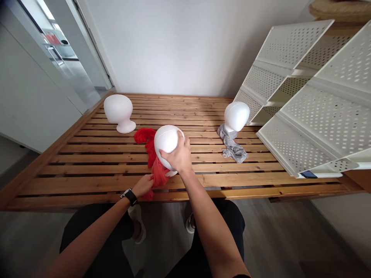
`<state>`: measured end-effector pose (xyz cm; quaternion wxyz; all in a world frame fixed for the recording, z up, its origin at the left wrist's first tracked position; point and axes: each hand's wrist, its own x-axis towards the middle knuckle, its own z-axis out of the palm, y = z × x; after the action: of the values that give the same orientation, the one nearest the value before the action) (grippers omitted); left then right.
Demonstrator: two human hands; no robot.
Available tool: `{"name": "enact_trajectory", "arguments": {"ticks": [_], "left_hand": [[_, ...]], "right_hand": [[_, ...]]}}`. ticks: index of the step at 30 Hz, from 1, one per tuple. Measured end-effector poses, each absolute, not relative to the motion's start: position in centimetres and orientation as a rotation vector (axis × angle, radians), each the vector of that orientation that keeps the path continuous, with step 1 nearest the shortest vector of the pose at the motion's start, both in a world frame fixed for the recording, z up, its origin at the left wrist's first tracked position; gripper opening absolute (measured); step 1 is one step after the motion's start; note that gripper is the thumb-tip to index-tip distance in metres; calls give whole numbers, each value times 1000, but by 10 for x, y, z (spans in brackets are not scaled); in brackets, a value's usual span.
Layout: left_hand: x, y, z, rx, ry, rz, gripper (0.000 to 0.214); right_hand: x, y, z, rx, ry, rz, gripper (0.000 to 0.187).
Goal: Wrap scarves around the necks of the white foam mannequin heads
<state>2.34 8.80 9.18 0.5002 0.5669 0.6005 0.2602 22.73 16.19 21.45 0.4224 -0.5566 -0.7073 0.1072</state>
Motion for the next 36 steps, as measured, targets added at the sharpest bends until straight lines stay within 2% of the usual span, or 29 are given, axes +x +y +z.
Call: {"name": "enact_trajectory", "arguments": {"ticks": [8,10,13,16,18,22,26,30,33,36], "left_hand": [[3,95,100,1280,1615,844,22],[12,91,109,1407,1745,748,26],[27,87,122,1572,1907,473,46],[37,92,125,1700,1901,276,55],[42,100,121,1781,1795,217,49],[53,119,115,1814,1688,280,21],[68,128,118,1782,1667,324,19],[81,118,119,1692,1854,352,33],[88,102,117,1556,2034,244,52],[91,80,111,1523,2065,195,55]], "right_hand": [[240,163,223,-1406,-1775,276,111],[240,162,219,-1418,-1776,273,111],[236,158,209,-1428,-1799,276,111],[232,153,200,-1443,-1798,280,109],[230,150,197,-1457,-1775,279,107],[230,149,198,-1471,-1757,289,106],[231,148,200,-1495,-1754,279,105],[229,147,199,-1501,-1754,231,106],[227,148,197,-1505,-1728,201,105],[227,150,196,-1510,-1701,188,104]]}}
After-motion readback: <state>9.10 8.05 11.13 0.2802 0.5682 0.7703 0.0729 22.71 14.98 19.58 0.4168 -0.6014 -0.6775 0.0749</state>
